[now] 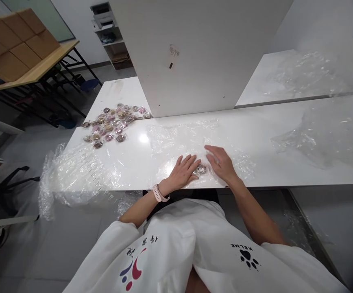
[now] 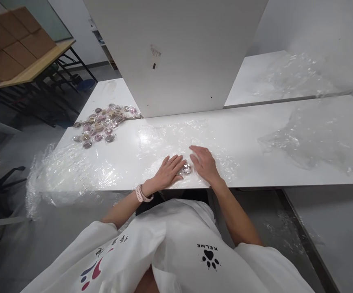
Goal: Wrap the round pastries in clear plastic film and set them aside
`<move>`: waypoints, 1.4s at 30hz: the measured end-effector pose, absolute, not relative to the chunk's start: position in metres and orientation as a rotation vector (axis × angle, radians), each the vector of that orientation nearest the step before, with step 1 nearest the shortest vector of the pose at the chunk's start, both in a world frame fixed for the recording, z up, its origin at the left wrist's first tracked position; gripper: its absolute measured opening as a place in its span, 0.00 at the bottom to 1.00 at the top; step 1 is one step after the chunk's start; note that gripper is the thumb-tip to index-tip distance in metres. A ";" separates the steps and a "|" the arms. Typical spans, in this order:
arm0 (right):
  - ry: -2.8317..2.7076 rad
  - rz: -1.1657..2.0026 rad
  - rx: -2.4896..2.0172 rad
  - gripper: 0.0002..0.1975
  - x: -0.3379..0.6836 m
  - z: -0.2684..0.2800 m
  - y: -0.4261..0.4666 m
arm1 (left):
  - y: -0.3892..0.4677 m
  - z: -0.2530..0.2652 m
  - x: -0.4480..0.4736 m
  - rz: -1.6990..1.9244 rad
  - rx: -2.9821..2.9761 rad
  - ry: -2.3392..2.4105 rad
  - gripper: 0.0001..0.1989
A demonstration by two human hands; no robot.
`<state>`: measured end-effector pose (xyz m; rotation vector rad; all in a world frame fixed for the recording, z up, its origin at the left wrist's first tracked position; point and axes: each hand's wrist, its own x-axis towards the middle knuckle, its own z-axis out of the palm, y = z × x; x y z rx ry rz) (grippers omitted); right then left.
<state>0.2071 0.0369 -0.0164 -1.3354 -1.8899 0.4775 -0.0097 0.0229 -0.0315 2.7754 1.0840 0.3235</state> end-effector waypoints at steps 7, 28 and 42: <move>-2.162 0.545 -1.205 0.20 0.207 -0.026 0.003 | 0.003 -0.019 -0.037 0.313 2.741 1.076 0.29; -2.217 0.595 -1.240 0.21 0.225 -0.015 -0.009 | -0.005 -0.017 -0.055 0.771 2.325 1.162 0.13; -2.164 0.464 -1.280 0.11 0.216 -0.020 0.024 | 0.042 0.014 -0.054 0.485 2.018 1.203 0.06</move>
